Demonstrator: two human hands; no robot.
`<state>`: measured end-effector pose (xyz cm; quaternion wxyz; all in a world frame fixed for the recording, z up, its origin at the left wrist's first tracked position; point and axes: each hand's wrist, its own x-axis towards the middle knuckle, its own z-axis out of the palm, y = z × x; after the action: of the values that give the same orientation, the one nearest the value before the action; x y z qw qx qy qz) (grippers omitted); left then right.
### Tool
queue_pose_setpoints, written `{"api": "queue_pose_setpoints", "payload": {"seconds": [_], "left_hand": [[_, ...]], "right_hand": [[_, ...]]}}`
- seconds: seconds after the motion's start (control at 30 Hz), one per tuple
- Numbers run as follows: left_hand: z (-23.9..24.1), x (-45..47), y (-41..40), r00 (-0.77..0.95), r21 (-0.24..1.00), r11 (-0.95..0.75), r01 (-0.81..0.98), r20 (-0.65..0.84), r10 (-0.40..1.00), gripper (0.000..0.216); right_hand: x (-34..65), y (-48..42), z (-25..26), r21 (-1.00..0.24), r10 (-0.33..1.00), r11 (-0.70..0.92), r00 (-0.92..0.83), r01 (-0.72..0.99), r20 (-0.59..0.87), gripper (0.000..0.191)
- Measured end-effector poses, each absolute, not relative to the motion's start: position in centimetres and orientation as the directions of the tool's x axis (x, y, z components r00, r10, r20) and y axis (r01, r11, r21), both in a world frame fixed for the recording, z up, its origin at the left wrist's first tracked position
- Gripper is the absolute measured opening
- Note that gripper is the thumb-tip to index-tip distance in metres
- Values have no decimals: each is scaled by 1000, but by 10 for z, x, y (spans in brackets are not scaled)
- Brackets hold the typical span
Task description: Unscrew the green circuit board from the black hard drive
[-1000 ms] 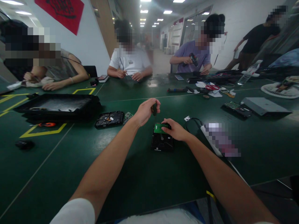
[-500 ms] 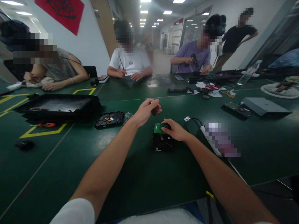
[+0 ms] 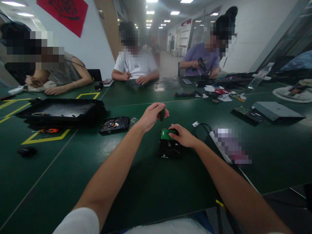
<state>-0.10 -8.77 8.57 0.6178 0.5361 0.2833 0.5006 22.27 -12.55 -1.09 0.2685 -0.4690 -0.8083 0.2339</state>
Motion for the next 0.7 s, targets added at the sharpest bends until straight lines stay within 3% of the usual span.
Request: {"api": "queue_pose_setpoints", "payload": {"seconds": [0.13,0.4,0.57,0.7], "left_hand": [[86,2,-89,309,928,-39,-370,162,937,24],[82,-5,-80,288,949,-161,-272,240,927,28],[80,3,-82,286,916,-80,-394,204,936,27],[78,15,-88,286,873,-38,-486,200,937,43]], "right_hand": [[223,-126,-11,-631,880,458,-422,626,220,29],[224,-123,-16,-636,882,454,-413,623,225,30],[223,-123,-15,-634,883,455,-412,626,226,31],[223,-125,-15,-649,881,458,-407,607,241,29]]}}
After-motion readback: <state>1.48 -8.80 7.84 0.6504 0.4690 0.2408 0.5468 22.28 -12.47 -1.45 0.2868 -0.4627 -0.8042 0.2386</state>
